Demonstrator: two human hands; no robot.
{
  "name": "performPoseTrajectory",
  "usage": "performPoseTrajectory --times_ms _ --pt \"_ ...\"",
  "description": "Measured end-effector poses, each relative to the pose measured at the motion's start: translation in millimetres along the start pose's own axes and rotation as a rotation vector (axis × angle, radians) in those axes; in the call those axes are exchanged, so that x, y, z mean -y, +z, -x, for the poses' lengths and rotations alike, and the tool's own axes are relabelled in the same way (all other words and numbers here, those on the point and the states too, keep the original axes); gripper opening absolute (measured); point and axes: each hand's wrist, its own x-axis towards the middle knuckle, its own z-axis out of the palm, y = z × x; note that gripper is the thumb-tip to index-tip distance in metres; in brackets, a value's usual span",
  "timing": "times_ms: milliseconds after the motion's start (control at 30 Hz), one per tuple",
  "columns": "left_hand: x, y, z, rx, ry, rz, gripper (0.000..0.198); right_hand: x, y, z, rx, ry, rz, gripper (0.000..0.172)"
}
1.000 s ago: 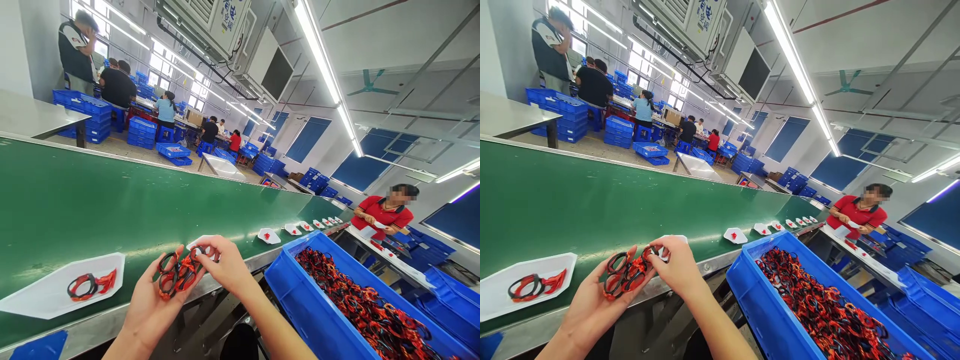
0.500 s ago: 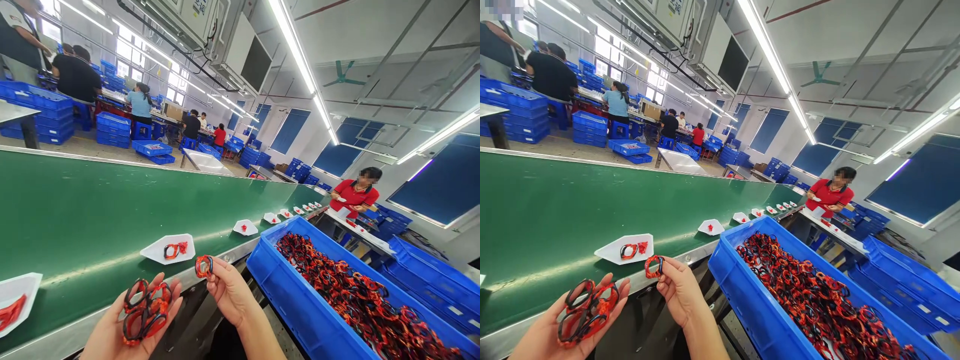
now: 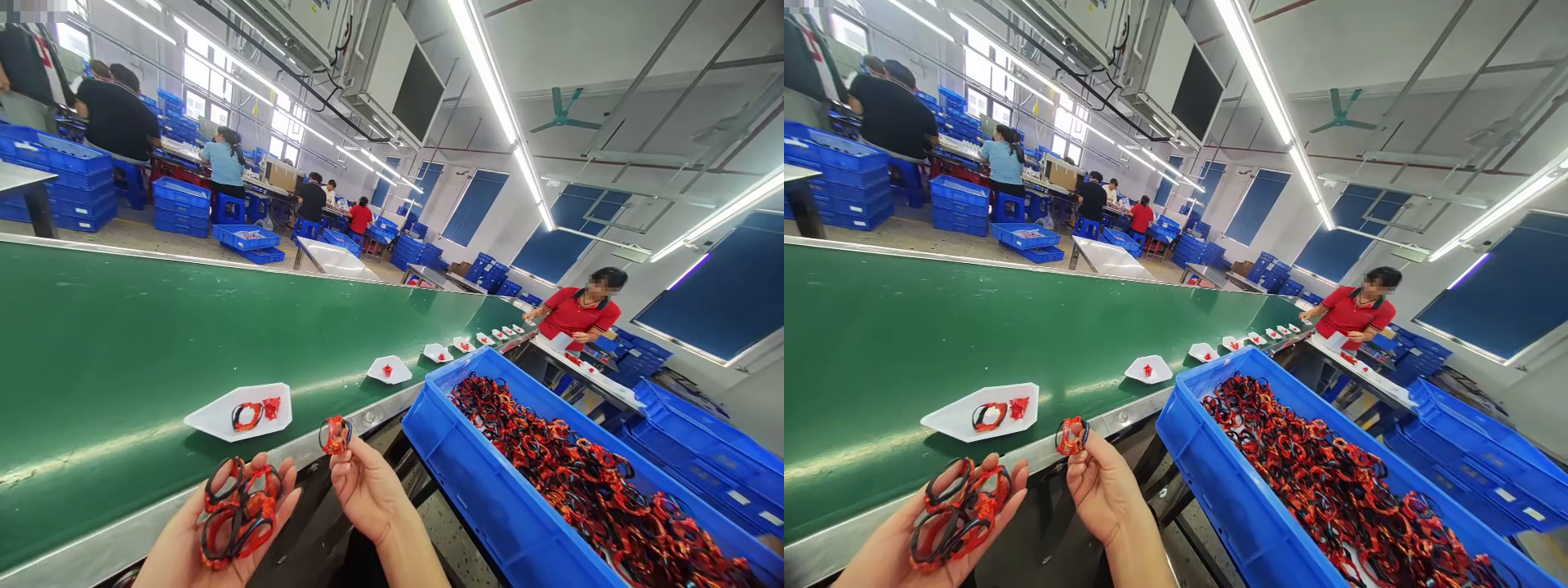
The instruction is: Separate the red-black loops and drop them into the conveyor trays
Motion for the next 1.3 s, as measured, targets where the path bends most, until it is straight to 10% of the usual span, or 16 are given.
performPoseTrajectory --times_ms 233,433,600,733,933,1033,1300 --pt "0 5.0 4 0.002 -0.005 -0.029 0.026 39 -3 -35 -0.251 -0.664 0.968 0.032" --pt "-4 5.1 3 0.042 -0.025 0.034 0.026 97 -18 -74 -0.433 -0.820 1.303 0.029" --pt "-9 2.0 1 0.020 -0.044 0.088 0.025 90 -15 -70 -0.469 -0.850 1.465 0.037" --pt "-10 0.9 1 0.037 -0.062 0.094 0.023 48 13 -22 -0.302 -0.821 1.520 0.030" --pt "-7 1.9 -1 0.061 -0.028 0.029 0.020 -21 36 41 0.366 -0.669 1.685 0.032" --pt "-6 3.9 3 0.071 -0.051 0.041 0.019 -31 29 40 0.203 -0.636 1.430 0.015" --pt "2 2.3 5 0.023 -0.050 0.041 0.018 -26 12 47 0.078 0.138 0.104 0.018"
